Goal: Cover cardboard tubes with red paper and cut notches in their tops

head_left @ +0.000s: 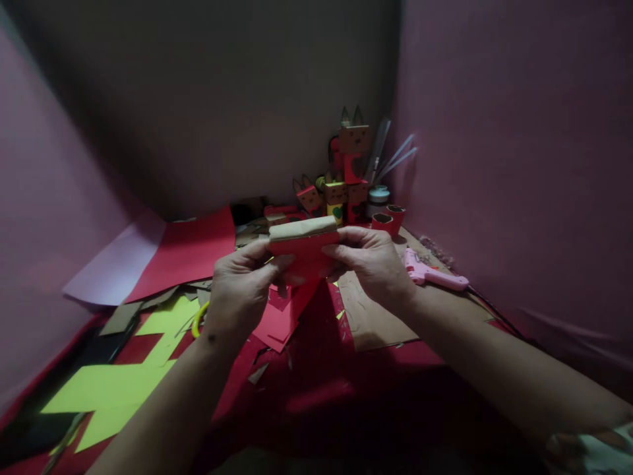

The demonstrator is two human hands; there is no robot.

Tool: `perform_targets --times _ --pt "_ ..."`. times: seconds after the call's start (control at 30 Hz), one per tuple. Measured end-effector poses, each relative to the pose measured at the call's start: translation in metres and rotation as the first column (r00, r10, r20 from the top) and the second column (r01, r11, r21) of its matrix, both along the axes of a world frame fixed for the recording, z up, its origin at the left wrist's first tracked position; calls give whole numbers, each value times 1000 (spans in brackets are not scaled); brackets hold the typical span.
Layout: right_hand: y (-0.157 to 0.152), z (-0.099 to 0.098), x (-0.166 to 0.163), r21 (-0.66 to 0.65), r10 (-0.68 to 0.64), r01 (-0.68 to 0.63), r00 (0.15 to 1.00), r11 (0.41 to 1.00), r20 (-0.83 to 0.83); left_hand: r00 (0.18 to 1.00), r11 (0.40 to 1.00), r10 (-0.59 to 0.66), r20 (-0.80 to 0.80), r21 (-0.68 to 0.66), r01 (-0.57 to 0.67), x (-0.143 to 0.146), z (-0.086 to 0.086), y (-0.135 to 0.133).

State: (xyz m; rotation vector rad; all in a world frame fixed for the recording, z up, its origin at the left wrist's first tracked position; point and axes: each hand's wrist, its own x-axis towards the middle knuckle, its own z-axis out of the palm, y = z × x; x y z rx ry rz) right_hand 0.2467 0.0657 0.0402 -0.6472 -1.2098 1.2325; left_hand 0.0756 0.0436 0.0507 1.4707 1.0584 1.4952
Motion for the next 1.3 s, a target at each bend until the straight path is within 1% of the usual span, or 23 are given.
perform_targets --times 0.07,0.1,0.27,0.33,0.47,0.53,0.67,0.73,0.77,0.8,0.87,0.97,1.03,1.1,1.17,1.23,1.3 --pt "-1 -1 0 23 -2 2 1000 1000 -18 995 997 -70 65 -28 72 4 3 -1" --pt "-1 -2 0 40 2 -1 1000 999 -21 993 995 -84 85 -46 89 6 4 -1" --pt "0 -9 1 101 57 -60 998 993 24 983 974 -91 162 -193 122 8 3 0" --pt "0 -10 2 125 63 -67 997 990 33 981 973 -86 174 -197 121 8 2 1" --pt "4 -8 2 185 87 -92 996 978 36 980 984 -67 185 -149 95 8 1 6" --pt "8 -5 2 135 112 -111 994 985 -1 980 988 -68 188 -121 92 9 -1 10" --pt "22 3 2 -68 83 -92 988 993 -130 989 998 -67 133 15 66 14 -6 17" --pt "27 5 1 -104 67 -84 986 991 -153 992 997 -27 126 73 18 15 -8 21" --pt "29 5 0 -98 66 -81 986 992 -151 991 996 -4 133 84 -8 16 -8 23" --pt "30 4 -1 -75 68 -80 988 994 -141 990 997 11 142 77 -22 16 -8 24" --pt "31 -2 -2 35 75 -72 993 997 -89 984 1000 13 175 12 -15 14 -5 27" --pt "32 -15 -3 229 62 -66 998 971 24 969 993 -13 247 -108 41 11 -2 29" --pt "33 -21 -3 277 33 -52 997 959 74 956 986 -41 290 -145 86 9 -2 29" --pt "33 -23 -3 257 45 -64 996 964 81 947 981 -81 311 -146 132 8 -4 29" --pt "32 -22 -4 214 87 -97 995 972 53 947 975 -121 296 -142 169 8 -8 28" --pt "32 -19 -5 162 123 -122 992 979 9 956 974 -135 260 -143 176 9 -12 27" --pt "31 -17 -5 126 130 -129 991 984 -7 962 977 -123 246 -139 161 10 -15 27"
